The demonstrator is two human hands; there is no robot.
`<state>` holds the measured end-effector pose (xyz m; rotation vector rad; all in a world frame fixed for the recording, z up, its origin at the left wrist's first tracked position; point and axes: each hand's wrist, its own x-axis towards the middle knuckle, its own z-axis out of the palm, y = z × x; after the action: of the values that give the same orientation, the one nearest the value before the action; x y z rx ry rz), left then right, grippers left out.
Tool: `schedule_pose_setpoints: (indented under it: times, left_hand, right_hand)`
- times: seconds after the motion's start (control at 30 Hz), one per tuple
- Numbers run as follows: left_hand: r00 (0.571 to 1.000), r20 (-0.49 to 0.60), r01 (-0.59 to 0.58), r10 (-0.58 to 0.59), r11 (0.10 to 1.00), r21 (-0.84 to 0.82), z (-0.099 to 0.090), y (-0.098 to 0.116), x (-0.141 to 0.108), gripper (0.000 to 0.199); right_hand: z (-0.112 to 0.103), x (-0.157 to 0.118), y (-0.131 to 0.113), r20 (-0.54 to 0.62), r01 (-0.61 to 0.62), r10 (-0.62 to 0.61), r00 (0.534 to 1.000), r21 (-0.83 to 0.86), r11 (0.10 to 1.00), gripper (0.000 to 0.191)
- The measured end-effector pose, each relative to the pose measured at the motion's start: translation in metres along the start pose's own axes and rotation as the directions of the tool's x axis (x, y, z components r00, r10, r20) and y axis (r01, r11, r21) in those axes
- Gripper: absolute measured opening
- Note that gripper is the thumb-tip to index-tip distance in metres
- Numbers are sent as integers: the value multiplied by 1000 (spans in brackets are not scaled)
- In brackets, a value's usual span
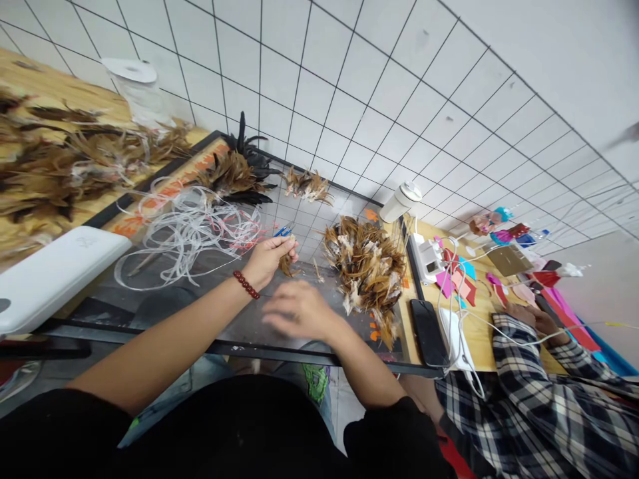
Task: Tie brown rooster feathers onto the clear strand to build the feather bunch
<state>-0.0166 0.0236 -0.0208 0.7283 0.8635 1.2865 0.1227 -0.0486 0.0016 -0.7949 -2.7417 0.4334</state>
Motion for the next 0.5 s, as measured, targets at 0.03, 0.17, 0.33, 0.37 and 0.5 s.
schedule_pose_setpoints:
  times: [0.03,0.17,0.33,0.37,0.5]
  left_hand:
    - [1000,0,0,0,1000,2,0,0,0,38]
    - [1000,3,-5,5,1000,6,2,0,-1,37]
    - [1000,4,-19,19,999,32,1,-1,0,37]
    - [1000,6,-22,22,999,37,1,-1,-1,37]
    - [999,36,-33,29,995,98,3,-1,-2,39]
  right_hand:
    - [-7,-2,9,-79,-184,178,981,-84,979,28]
    - [-29,-14,37,-167,-624,603,780,-276,731,27]
    - [-33,-20,43,-39,-686,716,697,-323,651,19]
    - [-32,-19,43,-30,-682,715,698,-332,652,17]
    - [-26,-13,39,-46,-616,639,767,-327,716,17]
